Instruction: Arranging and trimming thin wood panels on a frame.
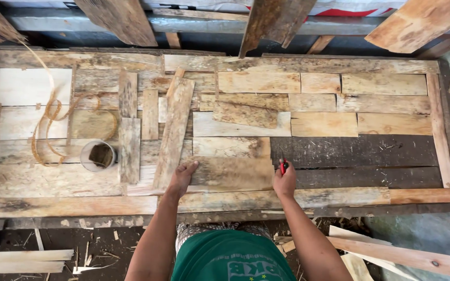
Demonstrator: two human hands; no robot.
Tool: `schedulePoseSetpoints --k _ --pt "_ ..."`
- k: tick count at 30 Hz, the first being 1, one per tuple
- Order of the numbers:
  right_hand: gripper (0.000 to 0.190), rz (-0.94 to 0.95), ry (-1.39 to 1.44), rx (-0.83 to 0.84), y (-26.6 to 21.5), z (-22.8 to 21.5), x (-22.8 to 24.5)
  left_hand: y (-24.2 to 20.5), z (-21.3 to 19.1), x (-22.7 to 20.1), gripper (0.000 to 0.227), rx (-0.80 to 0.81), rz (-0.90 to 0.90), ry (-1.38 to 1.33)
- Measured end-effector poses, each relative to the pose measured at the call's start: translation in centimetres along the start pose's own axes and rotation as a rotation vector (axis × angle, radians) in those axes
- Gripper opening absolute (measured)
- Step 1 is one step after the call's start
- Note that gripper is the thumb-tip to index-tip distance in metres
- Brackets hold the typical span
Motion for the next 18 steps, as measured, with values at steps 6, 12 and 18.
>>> schedulePoseSetpoints --k 6,12,18 --pt "0.03 0.343 0.308 0.326 -0.3 4.1 -10.6 -4.4 4.4 -0.3 0.028 -0.135 0.032 0.002" --pt "0.023 0.35 0.268 0.486 -0.8 5.1 -11.6 -5.4 5.3 2.1 0.033 -0.17 0.005 0.065" --pt "0.023 0.572 0.494 0.53 -1.3 7.6 -13.9 -5.1 5.0 2.5 0.032 -0.197 0.005 -0.049"
Point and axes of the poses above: each hand's wrist, its own y-axis towards the middle knuckle, its own z-axis out of the palm, x = y × z, the point moved 9 cm from there along y, towards the middle knuckle, and after that the axes turned 3 degrees about -y, right-handed, at the moved point
